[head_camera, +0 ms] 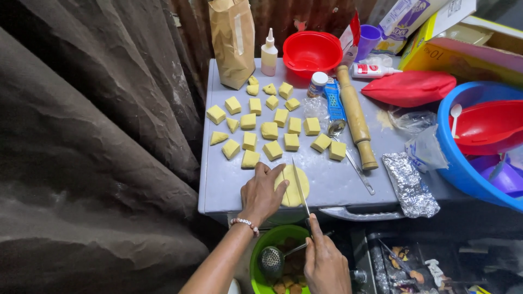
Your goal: Cutting dough into small portions, rolling them into balls, and flattening them with a rolling pin in a kitchen setting.
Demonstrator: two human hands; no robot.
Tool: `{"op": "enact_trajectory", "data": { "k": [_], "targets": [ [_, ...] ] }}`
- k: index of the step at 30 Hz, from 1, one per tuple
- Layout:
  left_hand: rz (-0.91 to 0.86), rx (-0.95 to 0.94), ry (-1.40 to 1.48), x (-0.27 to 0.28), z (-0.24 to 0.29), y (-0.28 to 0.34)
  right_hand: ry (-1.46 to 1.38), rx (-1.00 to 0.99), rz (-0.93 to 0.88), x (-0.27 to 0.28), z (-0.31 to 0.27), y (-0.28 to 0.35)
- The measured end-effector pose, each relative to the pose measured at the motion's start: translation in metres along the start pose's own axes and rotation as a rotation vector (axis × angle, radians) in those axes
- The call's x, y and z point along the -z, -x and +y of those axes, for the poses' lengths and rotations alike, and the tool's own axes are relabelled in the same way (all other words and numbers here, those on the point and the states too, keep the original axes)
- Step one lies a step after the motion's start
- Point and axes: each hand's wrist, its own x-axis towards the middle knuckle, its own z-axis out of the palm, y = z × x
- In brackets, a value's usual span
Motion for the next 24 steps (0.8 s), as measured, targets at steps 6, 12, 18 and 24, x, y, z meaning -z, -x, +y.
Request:
{"op": "enact_trajectory", "data": {
  "k": [6,12,18,24],
  "targets": [
    [-0.030,0.023,-0.004,0.004,0.003,0.000,-0.018,-0.016,-0.096,0.023,-0.018,-0.001],
    [-0.055,0.052,-0.005,0.009,0.009,0.002,0.020,0.043,-0.081,0.014,-0.022,-0.019],
    [-0.041,0.073,0.015,0.003,0.006,0.004,0.052,0.076,-0.017,0.005,-0.021,-0.021],
    [0.048,0.108,0.129,-0.008,-0.004,0.005,0.018,0.033,-0.064,-0.002,0.008,0.022]
  ]
}}
